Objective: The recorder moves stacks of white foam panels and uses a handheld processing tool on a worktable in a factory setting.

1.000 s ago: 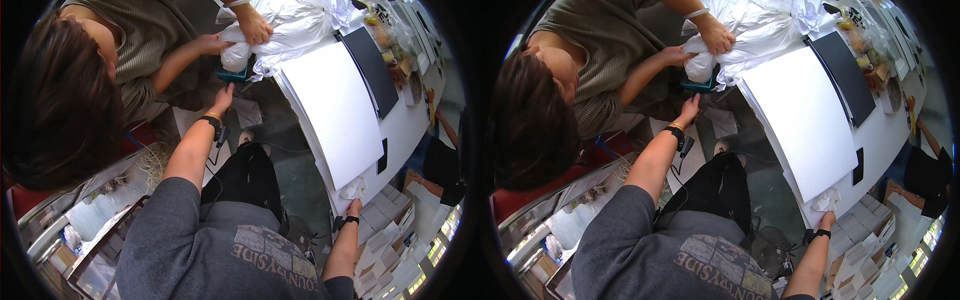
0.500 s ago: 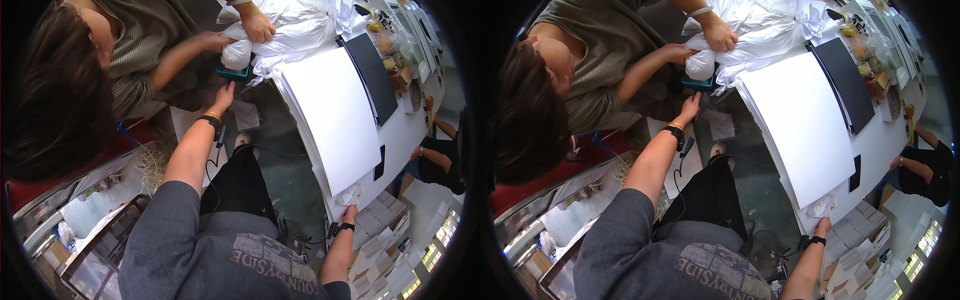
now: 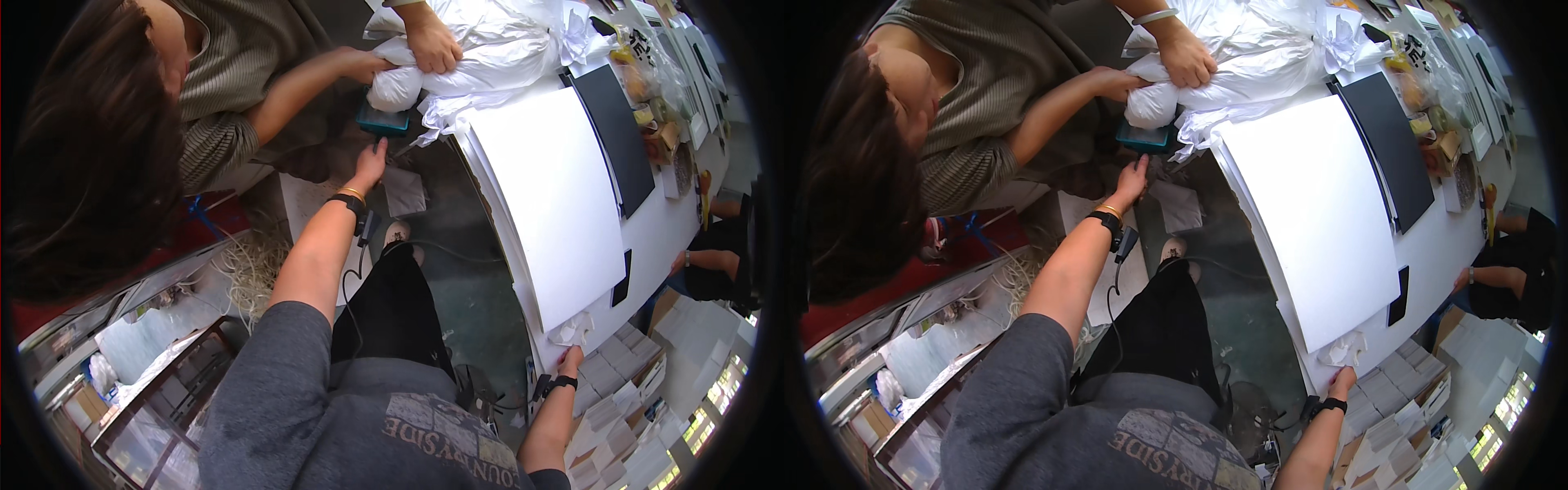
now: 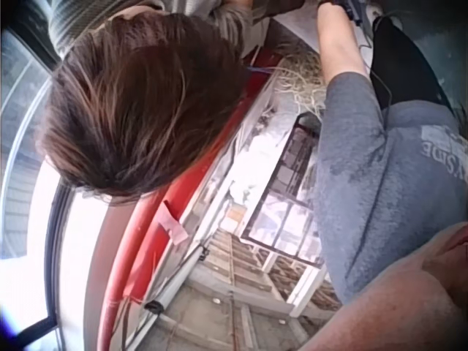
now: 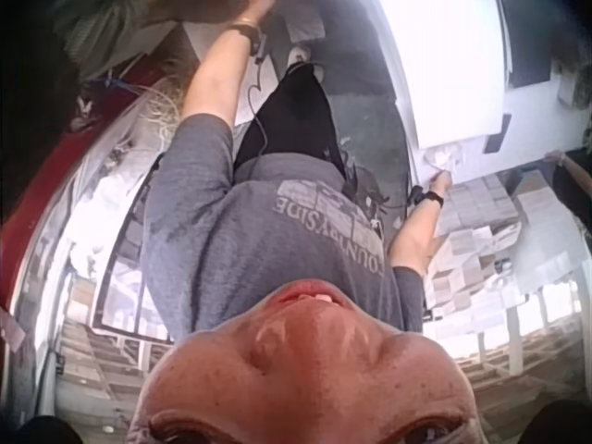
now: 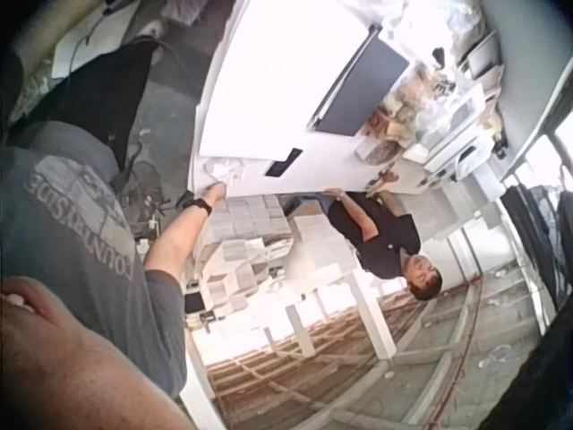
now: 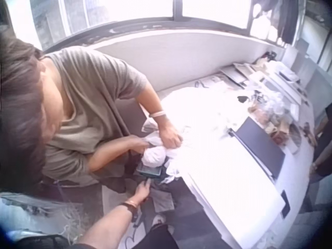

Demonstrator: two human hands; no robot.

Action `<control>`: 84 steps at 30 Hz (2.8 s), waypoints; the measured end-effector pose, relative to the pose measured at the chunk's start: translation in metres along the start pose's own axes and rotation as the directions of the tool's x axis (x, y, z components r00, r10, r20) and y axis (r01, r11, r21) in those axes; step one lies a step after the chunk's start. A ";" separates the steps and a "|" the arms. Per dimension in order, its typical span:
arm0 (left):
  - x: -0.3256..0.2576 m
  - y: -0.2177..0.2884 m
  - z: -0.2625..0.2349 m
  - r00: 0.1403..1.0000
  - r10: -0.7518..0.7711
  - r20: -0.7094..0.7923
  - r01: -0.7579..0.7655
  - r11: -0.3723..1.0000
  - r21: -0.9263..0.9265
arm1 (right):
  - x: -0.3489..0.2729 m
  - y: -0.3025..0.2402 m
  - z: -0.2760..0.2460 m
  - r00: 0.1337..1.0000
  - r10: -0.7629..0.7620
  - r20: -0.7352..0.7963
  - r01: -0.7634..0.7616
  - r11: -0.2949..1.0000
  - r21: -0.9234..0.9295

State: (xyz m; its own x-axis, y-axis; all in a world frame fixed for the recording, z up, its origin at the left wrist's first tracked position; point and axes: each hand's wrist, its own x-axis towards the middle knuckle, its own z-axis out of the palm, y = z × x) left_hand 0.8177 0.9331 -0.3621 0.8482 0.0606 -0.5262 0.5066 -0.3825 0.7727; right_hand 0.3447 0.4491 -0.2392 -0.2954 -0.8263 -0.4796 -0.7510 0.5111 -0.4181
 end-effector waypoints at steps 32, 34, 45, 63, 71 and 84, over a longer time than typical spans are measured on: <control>-0.012 0.018 -0.017 1.000 0.005 0.016 -0.004 0.998 -0.061 | 0.004 0.001 0.002 1.000 -0.022 0.022 0.024 0.997 -0.077; -0.012 0.016 -0.019 1.000 0.006 0.017 -0.005 0.998 -0.060 | 0.005 0.001 0.001 0.999 -0.020 0.025 0.022 0.997 -0.070; -0.023 0.018 -0.032 1.000 0.004 0.029 -0.004 1.000 -0.008 | -0.003 0.004 0.005 0.988 -0.154 0.008 0.153 0.978 -0.145; -0.029 0.013 -0.046 0.983 0.178 -0.041 -0.178 0.984 0.011 | -0.189 0.088 0.073 0.621 -0.199 0.758 0.382 0.921 -0.071; -0.044 0.036 -0.050 0.996 0.084 0.028 -0.083 0.996 -0.042 | -0.169 0.130 0.063 0.649 -0.022 0.761 0.299 0.927 -0.228; -0.040 0.039 -0.069 0.997 0.073 0.035 -0.073 0.997 -0.012 | -0.174 0.155 0.080 0.590 0.051 0.806 0.280 0.923 -0.263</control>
State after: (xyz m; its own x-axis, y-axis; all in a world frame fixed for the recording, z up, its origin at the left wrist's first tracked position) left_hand 0.8141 0.9792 -0.2861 0.8771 0.0003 -0.4802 0.4453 -0.3751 0.8130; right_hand 0.3269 0.6913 -0.2827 0.2634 -0.2703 -0.9260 -0.9314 0.1785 -0.3171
